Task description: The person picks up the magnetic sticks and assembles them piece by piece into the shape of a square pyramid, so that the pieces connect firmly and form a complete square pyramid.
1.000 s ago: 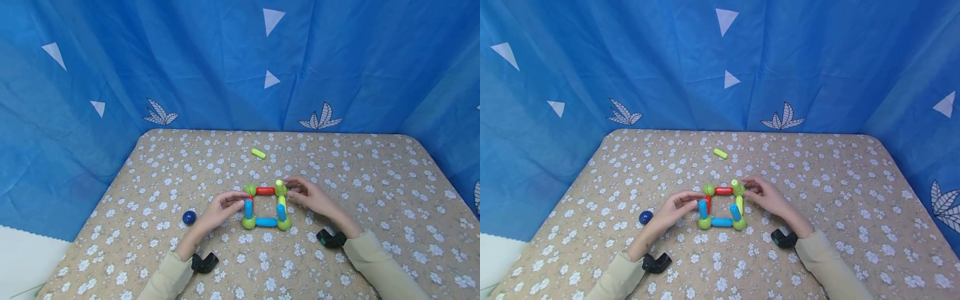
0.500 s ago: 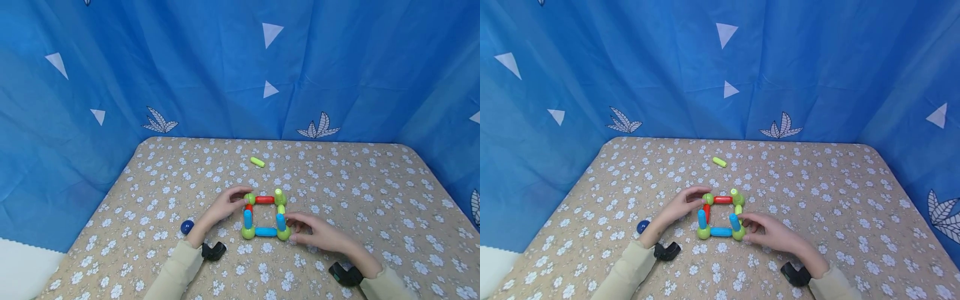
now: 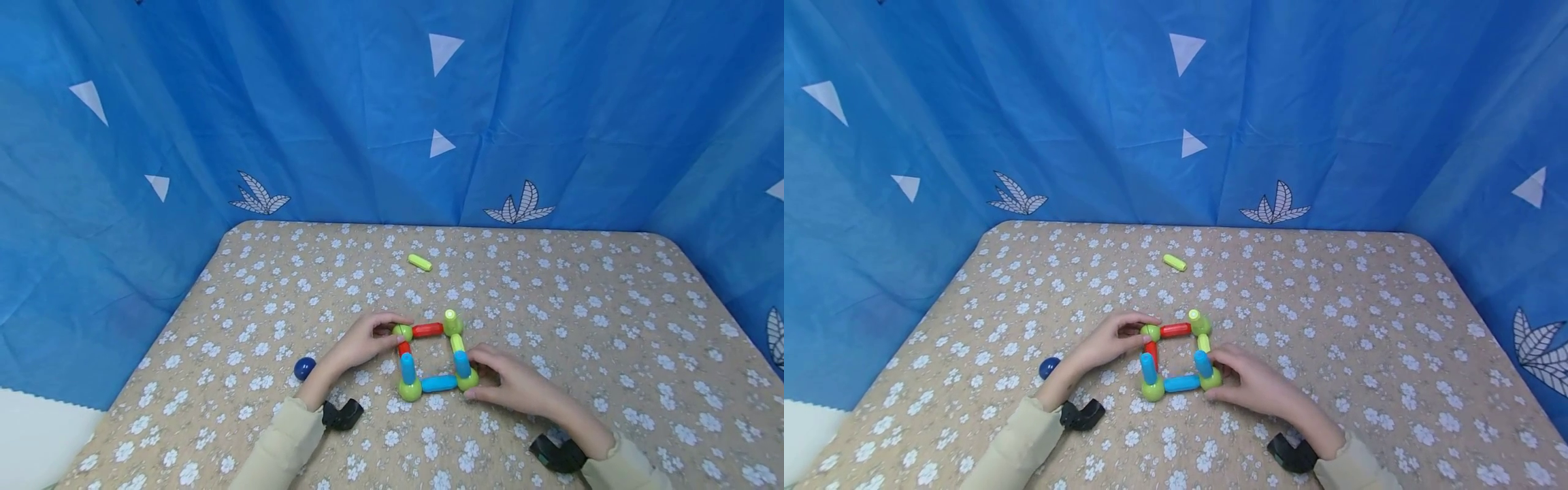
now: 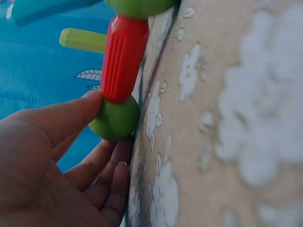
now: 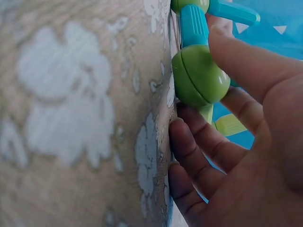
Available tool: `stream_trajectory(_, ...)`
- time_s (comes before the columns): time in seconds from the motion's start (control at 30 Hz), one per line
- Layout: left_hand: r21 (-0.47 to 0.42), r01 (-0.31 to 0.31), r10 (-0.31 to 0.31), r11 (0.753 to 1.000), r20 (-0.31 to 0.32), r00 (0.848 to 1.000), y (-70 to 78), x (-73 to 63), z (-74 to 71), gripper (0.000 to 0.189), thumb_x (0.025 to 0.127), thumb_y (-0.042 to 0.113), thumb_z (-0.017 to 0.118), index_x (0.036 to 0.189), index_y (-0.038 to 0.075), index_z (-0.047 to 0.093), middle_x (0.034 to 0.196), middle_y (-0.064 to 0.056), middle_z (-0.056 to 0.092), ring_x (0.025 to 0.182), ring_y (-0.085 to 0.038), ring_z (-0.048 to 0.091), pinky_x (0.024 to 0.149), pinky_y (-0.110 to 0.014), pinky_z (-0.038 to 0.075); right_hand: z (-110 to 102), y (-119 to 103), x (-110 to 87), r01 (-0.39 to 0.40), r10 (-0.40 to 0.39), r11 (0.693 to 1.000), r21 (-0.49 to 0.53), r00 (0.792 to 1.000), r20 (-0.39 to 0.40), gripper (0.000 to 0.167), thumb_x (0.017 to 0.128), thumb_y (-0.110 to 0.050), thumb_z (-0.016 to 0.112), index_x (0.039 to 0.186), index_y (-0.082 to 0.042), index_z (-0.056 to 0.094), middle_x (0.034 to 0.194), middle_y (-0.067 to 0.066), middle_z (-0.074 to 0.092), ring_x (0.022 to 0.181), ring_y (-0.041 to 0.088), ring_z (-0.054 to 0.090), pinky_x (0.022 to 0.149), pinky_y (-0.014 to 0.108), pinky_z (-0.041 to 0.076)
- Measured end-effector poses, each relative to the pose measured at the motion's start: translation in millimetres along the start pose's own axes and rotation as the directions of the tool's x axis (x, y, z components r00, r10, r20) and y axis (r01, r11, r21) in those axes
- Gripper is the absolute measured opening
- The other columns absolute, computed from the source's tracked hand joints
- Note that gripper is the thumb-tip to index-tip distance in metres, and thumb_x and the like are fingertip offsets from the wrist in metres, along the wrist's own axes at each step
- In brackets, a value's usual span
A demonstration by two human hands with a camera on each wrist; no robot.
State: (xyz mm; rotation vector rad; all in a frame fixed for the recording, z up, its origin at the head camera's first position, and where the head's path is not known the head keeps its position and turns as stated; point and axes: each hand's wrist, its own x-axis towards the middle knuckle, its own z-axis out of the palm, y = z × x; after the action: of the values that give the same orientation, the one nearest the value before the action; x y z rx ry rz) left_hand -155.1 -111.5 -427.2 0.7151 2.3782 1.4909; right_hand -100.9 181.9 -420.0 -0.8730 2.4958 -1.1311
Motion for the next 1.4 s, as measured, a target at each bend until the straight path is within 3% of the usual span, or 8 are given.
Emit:
stream_trajectory(0.2, 0.042, -0.015, 0.015, 0.999, 0.011, 1.000, 6.9, -9.3, -1.7, 0.026, 0.090, 0.013, 0.064, 0.116, 0.010, 0.065, 0.107, 0.001, 0.061, 0.094, -0.015, 0.057, 0.080, -0.032, 0.048, -5.8, 6.4, 5.4, -0.004, 0.004, 1.000, 0.001, 0.998, -0.064, 0.025, 0.085, -0.028, 0.070, 0.106, -0.018, 0.061, 0.091, -0.007, 0.051, 0.076, 0.014, 0.046, 0.062, 0.027, 0.044)
stream_trajectory(0.47, 0.088, -0.002, -0.005, 0.996, 0.073, 0.997, 13.0, -26.1, 3.3, 0.024, 0.089, 0.020, 0.066, 0.112, 0.016, 0.065, 0.100, 0.008, 0.059, 0.091, -0.011, 0.056, 0.079, -0.030, 0.047, -15.9, 22.2, 19.6, -0.046, 0.055, 0.998, 0.049, 0.981, -0.187, 0.040, 0.085, -0.008, 0.069, 0.122, -0.006, 0.055, 0.096, 0.000, 0.059, 0.075, 0.013, 0.053, 0.061, 0.027, 0.047)
stream_trajectory(0.8, 0.109, -0.046, 0.037, 0.993, 0.086, 0.996, 17.9, -27.2, 10.8, 0.024, 0.086, 0.020, 0.069, 0.109, 0.016, 0.066, 0.105, 0.009, 0.058, 0.087, -0.010, 0.055, 0.076, -0.028, 0.047, -29.9, 30.6, 43.2, -0.095, 0.101, 0.994, 0.048, 0.982, -0.160, 0.031, 0.090, -0.012, 0.064, 0.119, -0.004, 0.059, 0.103, 0.005, 0.059, 0.081, 0.017, 0.054, 0.066, 0.032, 0.048)
stream_trajectory(1.03, 0.100, -0.038, 0.027, 0.994, 0.111, 0.993, 20.6, -24.0, 14.2, 0.025, 0.087, 0.015, 0.068, 0.112, 0.012, 0.065, 0.106, 0.006, 0.059, 0.088, -0.009, 0.055, 0.078, -0.027, 0.047, -34.4, 41.4, 46.1, -0.067, 0.089, 0.987, 0.149, 0.986, -0.142, 0.033, 0.091, -0.014, 0.063, 0.121, -0.002, 0.057, 0.111, 0.013, 0.058, 0.085, 0.020, 0.055, 0.070, 0.032, 0.048)
stream_trajectory(1.2, 0.084, -0.008, 0.001, 0.996, 0.094, 0.996, 37.1, -17.8, -8.1, 0.026, 0.091, 0.011, 0.062, 0.116, 0.005, 0.062, 0.103, -0.001, 0.063, 0.093, -0.013, 0.058, 0.082, -0.031, 0.047, -34.0, 43.9, 45.6, -0.087, 0.111, 0.979, 0.184, 0.986, -0.125, 0.033, 0.092, -0.016, 0.062, 0.122, -0.003, 0.057, 0.110, 0.011, 0.057, 0.085, 0.020, 0.054, 0.068, 0.031, 0.048)
stream_trajectory(1.4, -0.077, -0.008, 0.007, 0.997, -0.017, 1.000, 52.2, 15.1, -46.3, 0.032, 0.093, 0.009, 0.058, 0.123, -0.002, 0.056, 0.115, -0.014, 0.060, 0.102, -0.022, 0.057, 0.087, -0.033, 0.046, -33.9, 45.0, 48.9, -0.096, 0.119, 0.980, 0.176, 0.985, -0.129, 0.032, 0.093, -0.007, 0.059, 0.123, 0.002, 0.055, 0.108, 0.012, 0.057, 0.082, 0.022, 0.054, 0.064, 0.031, 0.047)
